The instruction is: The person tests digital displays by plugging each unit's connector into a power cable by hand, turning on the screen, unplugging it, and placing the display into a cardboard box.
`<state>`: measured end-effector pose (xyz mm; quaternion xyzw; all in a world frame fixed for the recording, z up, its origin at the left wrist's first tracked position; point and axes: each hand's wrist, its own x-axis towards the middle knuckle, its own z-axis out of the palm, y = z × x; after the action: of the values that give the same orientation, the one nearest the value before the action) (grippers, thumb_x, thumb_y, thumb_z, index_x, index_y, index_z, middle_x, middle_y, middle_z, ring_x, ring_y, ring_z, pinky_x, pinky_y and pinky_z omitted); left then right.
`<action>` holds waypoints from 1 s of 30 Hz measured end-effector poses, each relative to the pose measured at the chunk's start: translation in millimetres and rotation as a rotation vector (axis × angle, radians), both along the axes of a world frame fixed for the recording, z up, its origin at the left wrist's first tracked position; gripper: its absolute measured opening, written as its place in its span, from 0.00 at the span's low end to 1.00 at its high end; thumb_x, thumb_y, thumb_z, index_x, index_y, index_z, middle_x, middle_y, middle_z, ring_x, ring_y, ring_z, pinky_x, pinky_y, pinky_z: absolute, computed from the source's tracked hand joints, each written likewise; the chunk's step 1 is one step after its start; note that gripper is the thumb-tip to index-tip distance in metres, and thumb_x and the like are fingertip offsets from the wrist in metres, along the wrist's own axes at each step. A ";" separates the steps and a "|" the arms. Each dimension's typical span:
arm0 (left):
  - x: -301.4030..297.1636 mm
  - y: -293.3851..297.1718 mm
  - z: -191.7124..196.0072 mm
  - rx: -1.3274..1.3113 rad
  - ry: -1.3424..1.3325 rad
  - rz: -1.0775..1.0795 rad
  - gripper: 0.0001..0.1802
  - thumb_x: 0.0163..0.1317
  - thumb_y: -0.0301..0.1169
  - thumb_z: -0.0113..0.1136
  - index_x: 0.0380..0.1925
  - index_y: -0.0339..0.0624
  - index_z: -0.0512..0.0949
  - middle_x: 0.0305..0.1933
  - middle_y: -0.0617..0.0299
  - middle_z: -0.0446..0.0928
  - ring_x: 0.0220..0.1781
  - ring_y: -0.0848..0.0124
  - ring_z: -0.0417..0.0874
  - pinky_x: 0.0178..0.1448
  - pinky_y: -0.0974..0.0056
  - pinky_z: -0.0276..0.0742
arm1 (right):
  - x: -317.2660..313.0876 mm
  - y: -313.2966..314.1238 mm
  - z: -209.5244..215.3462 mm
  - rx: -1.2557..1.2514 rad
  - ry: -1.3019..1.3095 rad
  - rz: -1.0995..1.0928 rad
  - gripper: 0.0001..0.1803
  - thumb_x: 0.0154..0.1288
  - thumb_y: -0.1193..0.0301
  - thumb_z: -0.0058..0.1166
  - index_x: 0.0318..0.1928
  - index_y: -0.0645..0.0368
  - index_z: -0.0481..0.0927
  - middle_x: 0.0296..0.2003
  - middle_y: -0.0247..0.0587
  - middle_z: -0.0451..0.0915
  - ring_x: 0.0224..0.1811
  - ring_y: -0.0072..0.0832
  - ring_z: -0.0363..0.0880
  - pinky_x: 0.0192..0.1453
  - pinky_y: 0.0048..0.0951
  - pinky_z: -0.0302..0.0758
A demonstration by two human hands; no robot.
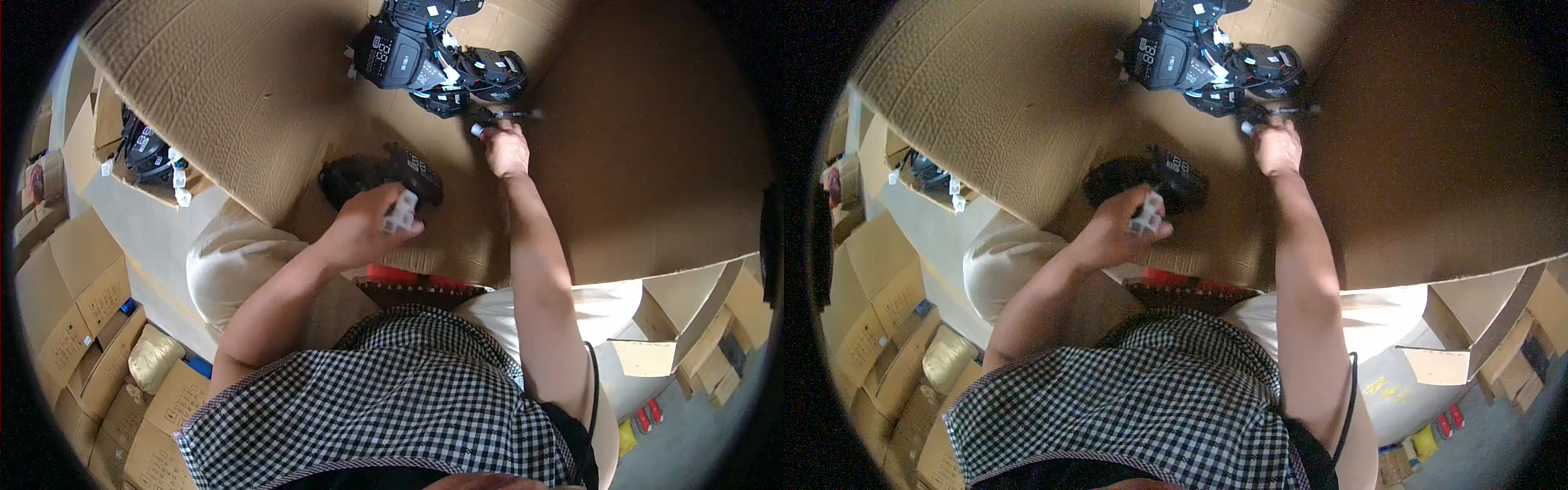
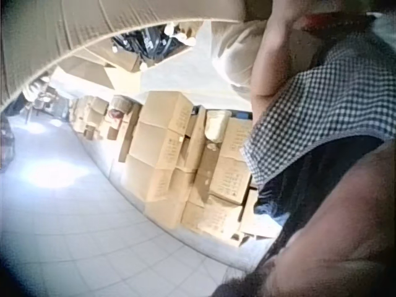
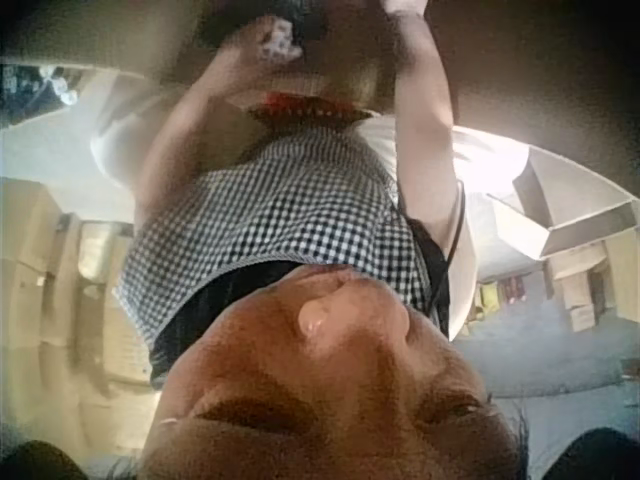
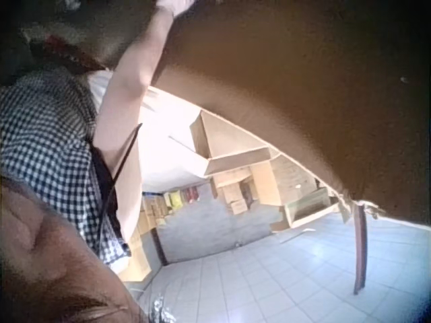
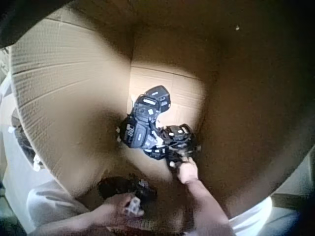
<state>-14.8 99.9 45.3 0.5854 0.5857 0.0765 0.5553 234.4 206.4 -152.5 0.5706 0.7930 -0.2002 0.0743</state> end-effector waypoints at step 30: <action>-15.1 11.3 -71.3 0.226 -0.396 0.226 0.16 0.62 0.30 0.59 0.50 0.42 0.74 0.40 0.65 0.78 0.42 0.79 0.75 0.49 0.70 0.72 | -5.7 -123.4 94.3 -0.590 1.020 -1.187 0.08 0.69 0.71 0.48 0.37 0.62 0.78 0.33 0.35 0.80 0.37 0.25 0.76 0.47 0.28 0.73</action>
<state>-30.0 111.3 -26.0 0.5483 0.5150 0.3161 0.5781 228.7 83.0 -58.2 0.6901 0.2123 -0.6391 -0.2652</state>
